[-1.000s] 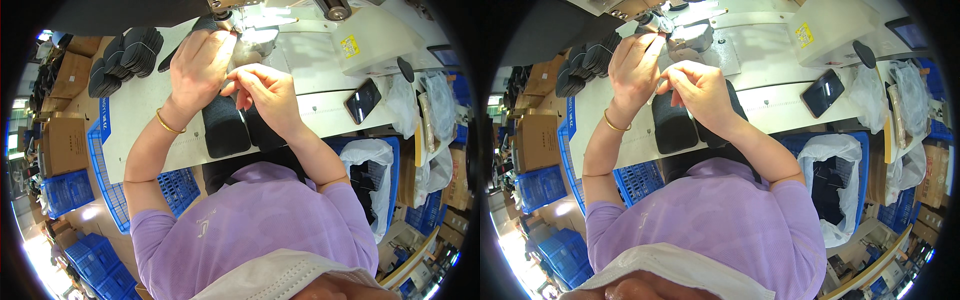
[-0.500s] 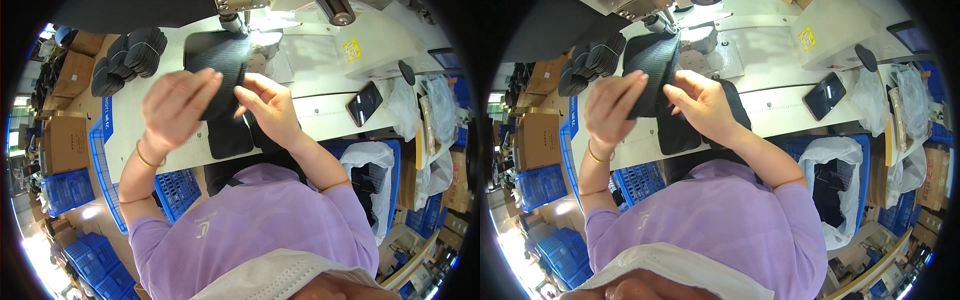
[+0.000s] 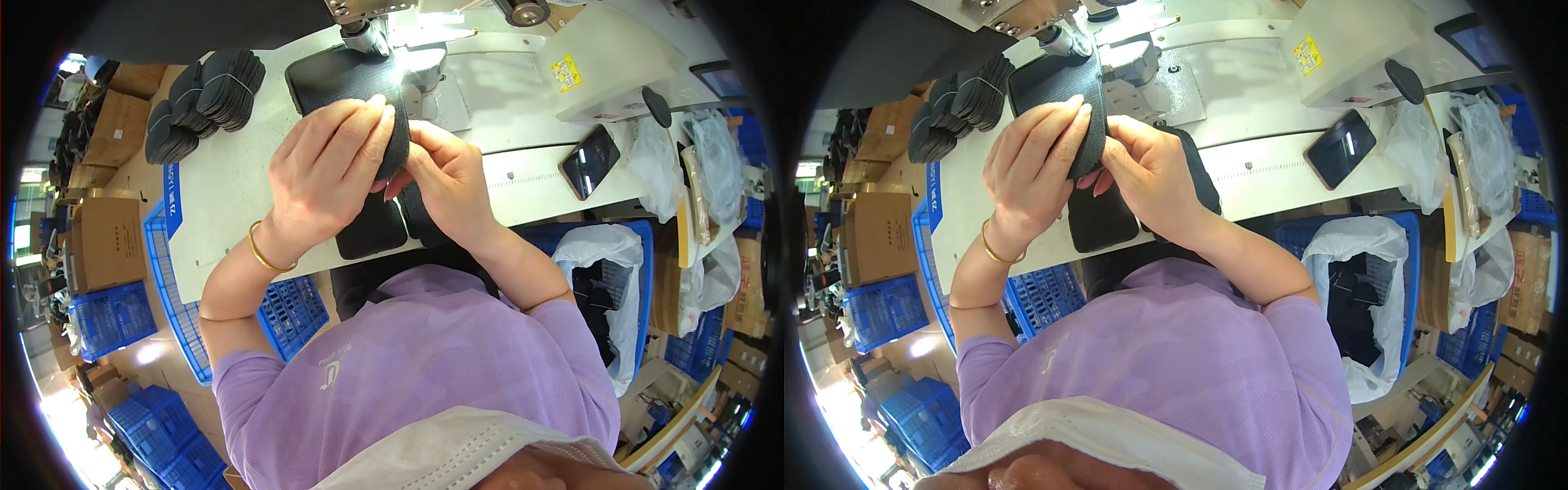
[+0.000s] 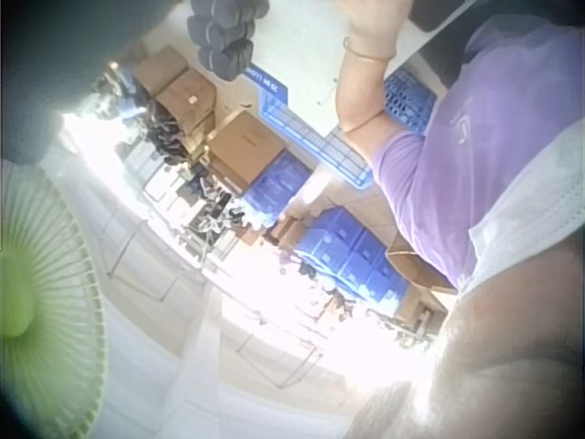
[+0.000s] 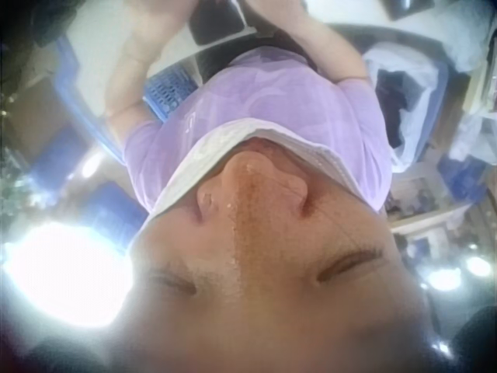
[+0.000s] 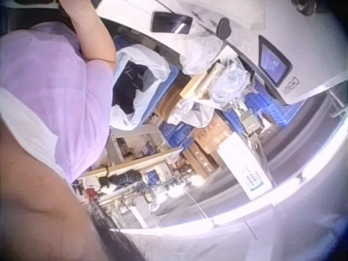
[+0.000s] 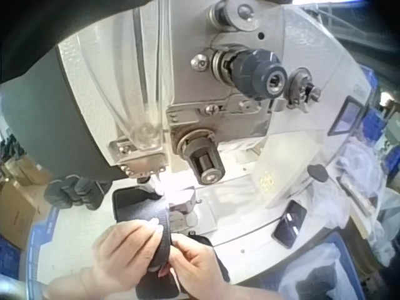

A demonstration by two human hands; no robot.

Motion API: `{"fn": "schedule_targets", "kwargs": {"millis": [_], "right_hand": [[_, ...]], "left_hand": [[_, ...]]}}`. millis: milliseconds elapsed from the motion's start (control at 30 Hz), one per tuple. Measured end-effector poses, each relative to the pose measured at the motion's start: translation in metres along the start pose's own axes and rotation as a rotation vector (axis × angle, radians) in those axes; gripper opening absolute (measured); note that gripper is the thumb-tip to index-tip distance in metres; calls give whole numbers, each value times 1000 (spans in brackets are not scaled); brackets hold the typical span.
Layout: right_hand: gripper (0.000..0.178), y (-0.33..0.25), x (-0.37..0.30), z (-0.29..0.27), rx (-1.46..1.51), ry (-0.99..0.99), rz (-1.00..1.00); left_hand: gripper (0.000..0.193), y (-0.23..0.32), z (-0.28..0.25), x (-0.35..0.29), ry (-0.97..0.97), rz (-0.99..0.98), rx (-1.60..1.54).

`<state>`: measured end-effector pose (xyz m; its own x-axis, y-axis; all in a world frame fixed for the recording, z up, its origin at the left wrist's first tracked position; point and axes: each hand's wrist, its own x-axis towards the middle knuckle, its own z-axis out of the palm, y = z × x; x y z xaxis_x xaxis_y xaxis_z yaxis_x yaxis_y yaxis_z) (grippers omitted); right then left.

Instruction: The person threads a sewing machine and then aligns and stitches pairs of fabric shoe components together using the machine.

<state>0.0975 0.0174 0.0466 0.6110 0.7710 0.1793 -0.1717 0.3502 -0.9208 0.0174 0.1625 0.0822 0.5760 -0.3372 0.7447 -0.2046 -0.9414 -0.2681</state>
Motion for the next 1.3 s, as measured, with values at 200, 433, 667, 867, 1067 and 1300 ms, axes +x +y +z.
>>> {"fn": "schedule_targets", "kwargs": {"millis": [200, 433, 667, 867, 1067, 1300], "right_hand": [[21, 2, 12, -5, -46, -15, -32], [22, 6, 26, -4, 14, -3, -29], [23, 5, 23, -4, -43, 26, -76], [53, 23, -2, -44, -1098, 115, -358], [80, 54, -44, -69, -1375, 160, -104], [72, 67, -47, -69, -1382, 224, -315]], "left_hand": [[42, -11, 11, 8, 24, 7, 38], [38, -19, 15, 13, 16, -49, 15], [37, -23, 6, 9, 128, -184, -218], [33, -74, 21, -28, 257, -1301, -1272], [23, -157, 73, -30, 194, -1298, -1407], [26, -126, 54, -8, -218, -650, -68]]}}
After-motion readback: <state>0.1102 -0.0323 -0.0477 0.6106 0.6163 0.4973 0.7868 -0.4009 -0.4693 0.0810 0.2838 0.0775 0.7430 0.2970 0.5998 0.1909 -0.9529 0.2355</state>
